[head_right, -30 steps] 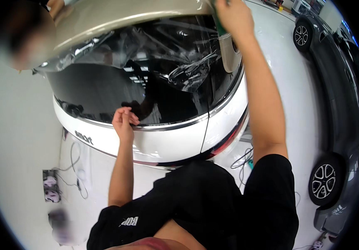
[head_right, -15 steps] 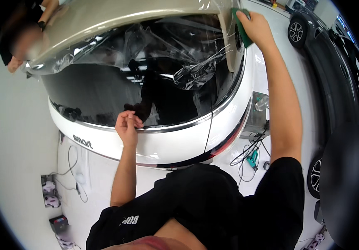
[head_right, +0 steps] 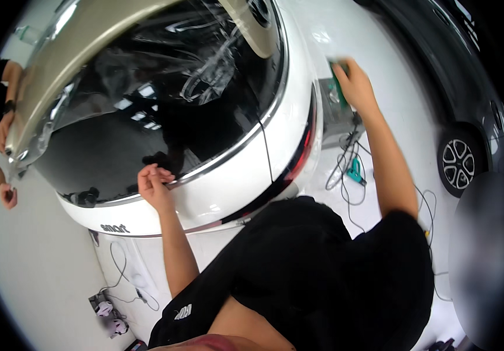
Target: The person applies a protective film to the rear spoiler of a white car. They use a spray bottle to wet the surface and a squeegee to smooth the film, removing air bubbles and excess liquid. The person also uses their hands to position the film and a knife to trim the edges.
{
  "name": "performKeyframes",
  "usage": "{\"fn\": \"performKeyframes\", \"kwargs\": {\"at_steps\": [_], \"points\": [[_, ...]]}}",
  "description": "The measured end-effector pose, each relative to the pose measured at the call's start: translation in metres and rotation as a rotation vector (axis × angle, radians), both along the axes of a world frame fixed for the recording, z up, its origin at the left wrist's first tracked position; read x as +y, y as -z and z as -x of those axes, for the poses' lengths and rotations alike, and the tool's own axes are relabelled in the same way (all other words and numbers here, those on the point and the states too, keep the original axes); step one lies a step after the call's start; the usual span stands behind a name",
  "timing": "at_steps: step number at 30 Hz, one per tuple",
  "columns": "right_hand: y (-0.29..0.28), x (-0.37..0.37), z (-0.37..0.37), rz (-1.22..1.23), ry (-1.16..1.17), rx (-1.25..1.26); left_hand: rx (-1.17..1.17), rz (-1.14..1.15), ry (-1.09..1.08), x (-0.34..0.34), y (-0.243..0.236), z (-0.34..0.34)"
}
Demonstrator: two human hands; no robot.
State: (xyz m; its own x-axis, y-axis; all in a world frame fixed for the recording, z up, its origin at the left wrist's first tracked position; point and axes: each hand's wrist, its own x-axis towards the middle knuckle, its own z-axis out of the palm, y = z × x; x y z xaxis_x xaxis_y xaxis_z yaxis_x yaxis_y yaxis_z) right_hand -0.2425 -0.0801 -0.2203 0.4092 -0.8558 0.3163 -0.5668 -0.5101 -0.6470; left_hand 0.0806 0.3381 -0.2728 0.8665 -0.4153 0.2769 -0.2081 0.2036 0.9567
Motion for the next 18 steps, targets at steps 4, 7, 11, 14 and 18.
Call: {"fn": "performKeyframes", "kwargs": {"at_steps": [4,7,11,14,18], "points": [[0.155,0.118,0.191,-0.87,0.012,0.454,-0.063,0.0,-0.008,-0.004,0.0,-0.007],[0.246,0.234,0.245,-1.131,-0.1,0.589,-0.097,0.005,-0.047,0.004,0.004,-0.013],[0.373,0.338,0.279,-1.209,0.248,0.358,-0.153,-0.119,-0.116,-0.021,-0.018,0.02],[0.397,0.356,0.289,-1.034,0.511,0.054,-0.393,-0.215,-0.005,-0.046,-0.016,0.06],[0.33,0.323,0.296,-1.196,0.438,0.003,-0.675,-0.332,0.456,-0.054,0.004,0.111]]}}
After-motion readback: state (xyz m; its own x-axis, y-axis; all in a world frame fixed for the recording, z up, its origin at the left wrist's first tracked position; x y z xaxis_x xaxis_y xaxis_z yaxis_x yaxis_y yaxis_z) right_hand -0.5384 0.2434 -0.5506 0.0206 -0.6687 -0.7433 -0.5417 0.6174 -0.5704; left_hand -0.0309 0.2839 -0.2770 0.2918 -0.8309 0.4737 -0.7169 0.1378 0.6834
